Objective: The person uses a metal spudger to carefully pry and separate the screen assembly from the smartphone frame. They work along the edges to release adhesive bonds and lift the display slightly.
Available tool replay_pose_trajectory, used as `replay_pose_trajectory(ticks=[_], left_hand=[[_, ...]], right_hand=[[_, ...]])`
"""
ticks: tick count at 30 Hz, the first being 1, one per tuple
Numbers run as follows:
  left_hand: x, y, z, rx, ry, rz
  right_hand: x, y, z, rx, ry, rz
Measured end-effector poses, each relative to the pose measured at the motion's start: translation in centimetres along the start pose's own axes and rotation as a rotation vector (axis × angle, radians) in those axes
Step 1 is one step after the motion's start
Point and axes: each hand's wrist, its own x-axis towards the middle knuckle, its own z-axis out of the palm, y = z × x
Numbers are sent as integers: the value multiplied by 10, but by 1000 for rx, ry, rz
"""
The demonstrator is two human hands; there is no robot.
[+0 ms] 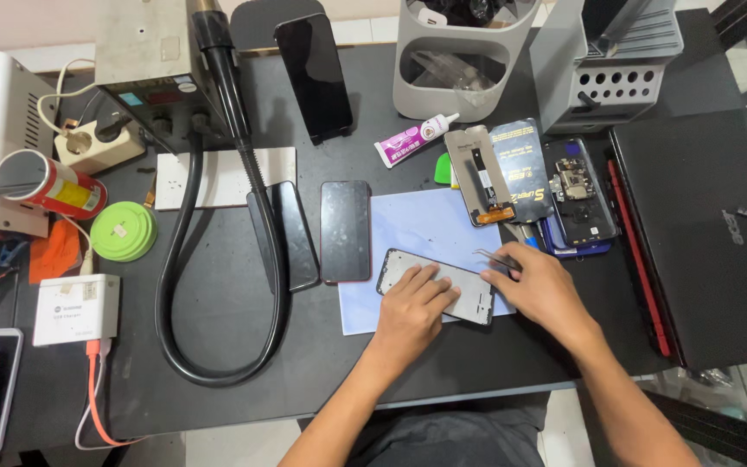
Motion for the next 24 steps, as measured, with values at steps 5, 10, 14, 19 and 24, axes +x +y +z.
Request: replay_pose_trajectory(ticks=[5, 10, 14, 19, 24], left_hand=[[2, 8, -4, 113, 38, 55], [5, 10, -6, 65, 58, 27], [4, 10, -7, 23, 77, -6], [5, 11, -7, 15, 95, -12], [6, 9, -9, 0, 96, -15]], right_hand=[[-8, 9, 1, 139, 154, -277], [-19, 3, 17, -13, 353, -570], [-22, -1, 20, -75, 387, -670], [-24, -1, 22, -97, 403, -681], [-24, -2, 27, -122, 422, -670]])
